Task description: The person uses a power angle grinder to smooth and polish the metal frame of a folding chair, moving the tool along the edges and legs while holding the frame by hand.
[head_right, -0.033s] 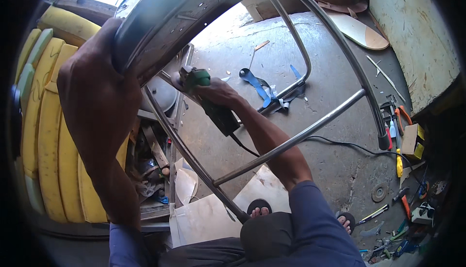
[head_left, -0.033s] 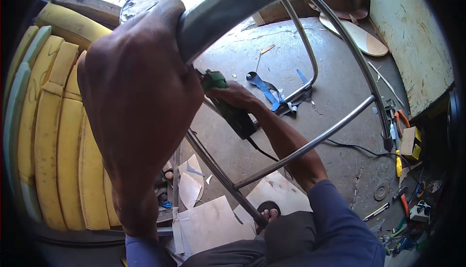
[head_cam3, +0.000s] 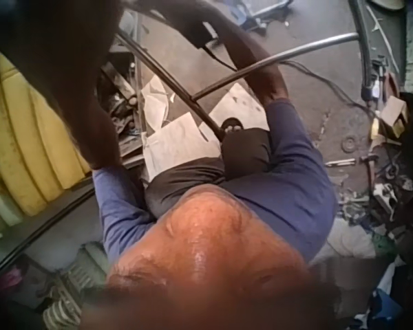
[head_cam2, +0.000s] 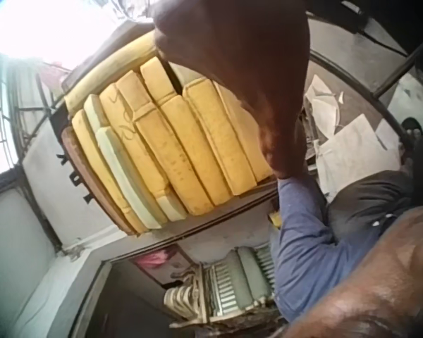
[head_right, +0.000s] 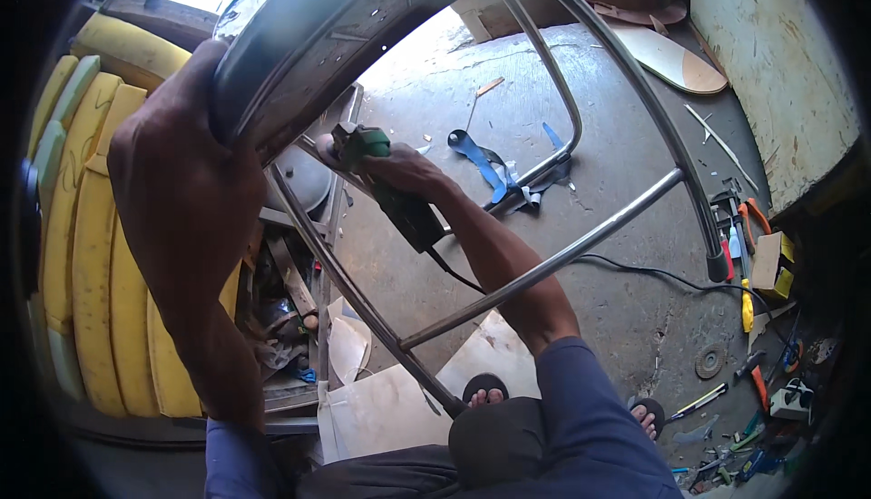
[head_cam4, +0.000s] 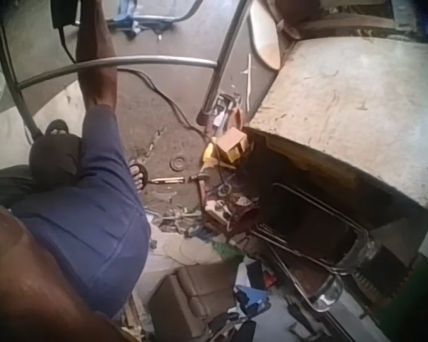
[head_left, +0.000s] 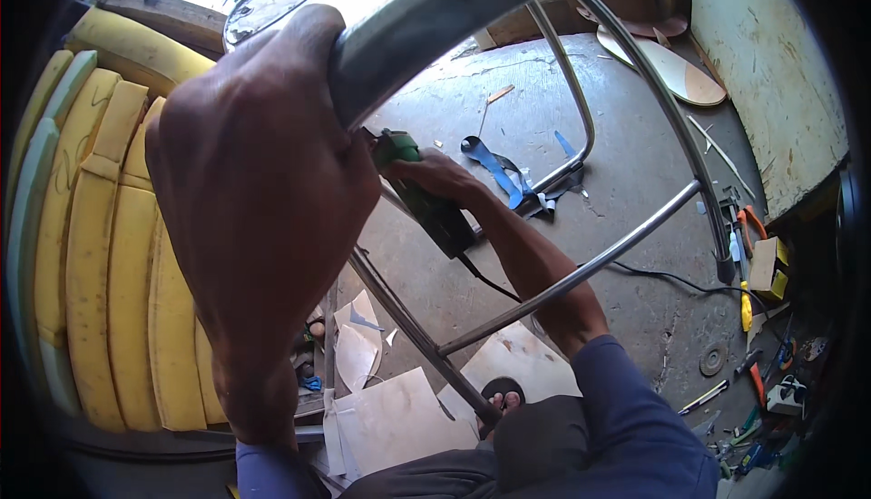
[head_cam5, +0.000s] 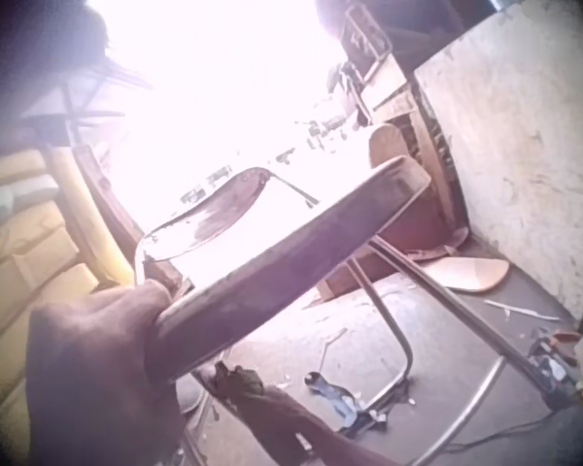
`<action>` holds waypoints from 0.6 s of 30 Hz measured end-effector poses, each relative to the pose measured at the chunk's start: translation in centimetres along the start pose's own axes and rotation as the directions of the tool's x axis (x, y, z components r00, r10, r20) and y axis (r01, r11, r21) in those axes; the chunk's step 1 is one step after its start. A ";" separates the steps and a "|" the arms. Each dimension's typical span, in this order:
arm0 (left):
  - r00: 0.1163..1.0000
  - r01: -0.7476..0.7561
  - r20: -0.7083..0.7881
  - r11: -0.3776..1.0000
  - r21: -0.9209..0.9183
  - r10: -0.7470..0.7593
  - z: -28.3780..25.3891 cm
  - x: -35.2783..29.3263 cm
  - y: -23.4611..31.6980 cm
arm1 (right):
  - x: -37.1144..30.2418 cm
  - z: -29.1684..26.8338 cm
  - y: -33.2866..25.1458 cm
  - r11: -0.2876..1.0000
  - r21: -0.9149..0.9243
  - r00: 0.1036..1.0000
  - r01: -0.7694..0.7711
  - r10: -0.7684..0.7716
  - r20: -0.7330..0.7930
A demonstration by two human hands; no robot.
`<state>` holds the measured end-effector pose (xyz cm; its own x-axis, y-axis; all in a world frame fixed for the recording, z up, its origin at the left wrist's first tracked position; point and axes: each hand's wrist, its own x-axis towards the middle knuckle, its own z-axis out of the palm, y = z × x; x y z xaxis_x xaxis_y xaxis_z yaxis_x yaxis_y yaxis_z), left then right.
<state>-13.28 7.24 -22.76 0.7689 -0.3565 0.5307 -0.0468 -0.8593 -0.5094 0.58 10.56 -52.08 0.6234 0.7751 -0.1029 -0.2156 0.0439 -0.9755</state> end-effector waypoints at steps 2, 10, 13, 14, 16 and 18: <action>1.000 0.001 0.023 0.999 0.036 -0.002 -0.8 -0.2 0.3 | 0.6 0.1 -0.9 0.999 -0.003 0.999 -0.036 0.036 -0.002; 1.000 0.011 0.023 0.994 0.109 -0.014 -1.0 -0.2 0.2 | -3.8 -0.2 4.3 0.988 -0.142 0.998 -0.068 0.067 -0.007; 1.000 0.018 0.022 0.995 0.103 -0.020 -0.5 -0.3 0.3 | -3.4 0.1 5.3 0.981 -0.190 0.998 0.047 -0.053 -0.026; 1.000 0.012 0.018 0.993 0.115 -0.014 -0.6 -0.3 0.2 | -3.4 0.6 3.7 0.978 -0.204 0.999 0.034 -0.035 -0.002; 1.000 -0.002 0.029 0.995 0.103 -0.001 -0.8 -0.4 0.1 | -2.5 2.1 1.4 0.992 -0.102 0.997 0.071 -0.071 0.007; 1.000 -0.016 0.013 0.997 0.081 0.015 -0.8 -0.2 0.2 | -1.8 2.4 -1.0 0.995 -0.042 0.996 0.090 -0.090 0.002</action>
<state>-13.96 6.86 -22.36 0.7767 -0.3643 0.5139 -0.0071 -0.8208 -0.5712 -2.11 10.63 -50.42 0.6385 0.7695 -0.0139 -0.1268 0.0874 -0.9881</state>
